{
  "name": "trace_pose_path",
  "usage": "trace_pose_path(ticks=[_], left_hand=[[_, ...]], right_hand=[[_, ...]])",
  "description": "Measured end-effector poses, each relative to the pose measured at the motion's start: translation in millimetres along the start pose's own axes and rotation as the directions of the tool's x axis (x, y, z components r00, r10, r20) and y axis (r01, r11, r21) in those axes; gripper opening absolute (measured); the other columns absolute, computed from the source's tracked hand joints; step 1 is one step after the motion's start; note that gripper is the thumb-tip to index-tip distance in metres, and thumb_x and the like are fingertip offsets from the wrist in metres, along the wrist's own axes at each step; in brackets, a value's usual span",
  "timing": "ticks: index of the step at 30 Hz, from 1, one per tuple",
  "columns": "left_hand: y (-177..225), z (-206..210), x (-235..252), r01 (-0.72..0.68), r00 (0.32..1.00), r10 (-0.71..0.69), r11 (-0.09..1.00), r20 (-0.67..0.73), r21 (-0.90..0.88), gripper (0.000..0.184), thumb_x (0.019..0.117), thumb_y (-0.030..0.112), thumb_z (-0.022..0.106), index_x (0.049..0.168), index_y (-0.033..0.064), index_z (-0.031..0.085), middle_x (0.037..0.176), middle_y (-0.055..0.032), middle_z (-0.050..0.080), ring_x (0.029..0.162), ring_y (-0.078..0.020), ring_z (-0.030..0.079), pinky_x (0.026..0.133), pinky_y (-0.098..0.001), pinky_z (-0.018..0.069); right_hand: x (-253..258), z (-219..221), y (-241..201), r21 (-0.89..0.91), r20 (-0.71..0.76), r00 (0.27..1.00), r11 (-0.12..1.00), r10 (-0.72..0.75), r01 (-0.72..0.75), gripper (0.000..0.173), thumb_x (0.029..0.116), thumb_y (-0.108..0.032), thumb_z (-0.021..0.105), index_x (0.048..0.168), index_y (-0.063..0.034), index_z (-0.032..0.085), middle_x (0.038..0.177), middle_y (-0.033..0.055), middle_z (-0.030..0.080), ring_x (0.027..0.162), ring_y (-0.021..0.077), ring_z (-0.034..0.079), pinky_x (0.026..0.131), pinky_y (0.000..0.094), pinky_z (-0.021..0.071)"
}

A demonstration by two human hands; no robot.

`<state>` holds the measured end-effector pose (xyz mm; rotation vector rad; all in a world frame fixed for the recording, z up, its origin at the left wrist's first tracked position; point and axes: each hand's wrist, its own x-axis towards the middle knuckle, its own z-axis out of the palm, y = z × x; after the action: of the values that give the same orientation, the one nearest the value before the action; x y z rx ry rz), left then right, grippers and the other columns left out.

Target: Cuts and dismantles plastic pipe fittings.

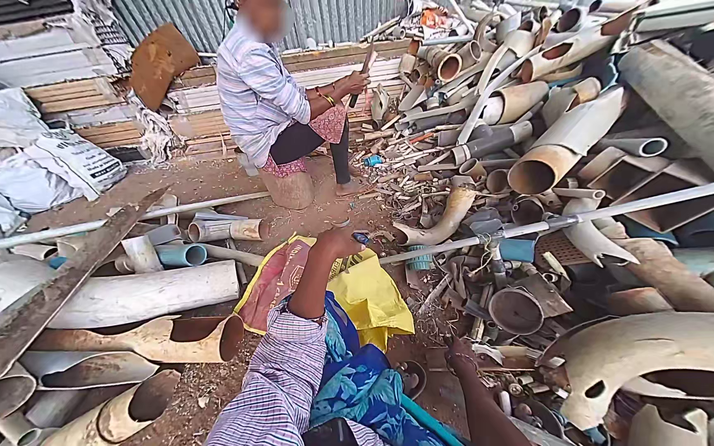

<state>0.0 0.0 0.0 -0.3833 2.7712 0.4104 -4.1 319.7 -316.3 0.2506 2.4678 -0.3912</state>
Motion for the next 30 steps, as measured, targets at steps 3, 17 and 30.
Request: trace_pose_path(ticks=[3, 17, 30], left_hand=[[4, -5, -6, 0.017, 1.000, -0.017, 1.000, 0.015, -0.013, 0.060, 0.1040, 0.043, 0.059, 0.147, 0.0024, 0.050, 0.146, -0.0243, 0.054, 0.139, -0.0405, 0.049, 0.113, -0.0623, 0.0355], [6, -3, -8, 0.004, 1.000, -0.004, 1.000, 0.024, -0.007, 0.062, 0.1044, 0.042, 0.058, 0.149, 0.0009, 0.049, 0.150, -0.0235, 0.051, 0.142, -0.0393, 0.046, 0.115, -0.0609, 0.0338], [4, 4, 7, -0.021, 0.999, 0.021, 1.000, 0.048, -0.008, 0.063, 0.1040, 0.041, 0.060, 0.152, 0.0027, 0.046, 0.149, -0.0232, 0.053, 0.141, -0.0390, 0.048, 0.117, -0.0603, 0.0330]], right_hand=[[1, -5, 9, 0.116, -0.084, 0.991, 0.989, 0.104, -0.094, 0.056, 0.0984, -0.022, 0.065, 0.151, -0.0100, 0.049, 0.155, 0.0307, 0.039, 0.137, 0.0464, 0.048, 0.106, 0.0571, 0.0464], [-38, -28, 13, 0.195, 0.026, 0.965, 0.946, 0.259, -0.259, 0.048, 0.1082, -0.025, 0.046, 0.153, -0.0064, 0.044, 0.157, 0.0233, 0.042, 0.142, 0.0394, 0.046, 0.110, 0.0534, 0.0427], [-30, -12, 26, 0.271, -0.057, 0.951, 0.921, 0.304, -0.279, 0.050, 0.1056, -0.021, 0.051, 0.153, -0.0082, 0.044, 0.160, 0.0251, 0.037, 0.144, 0.0423, 0.042, 0.110, 0.0591, 0.0405]])
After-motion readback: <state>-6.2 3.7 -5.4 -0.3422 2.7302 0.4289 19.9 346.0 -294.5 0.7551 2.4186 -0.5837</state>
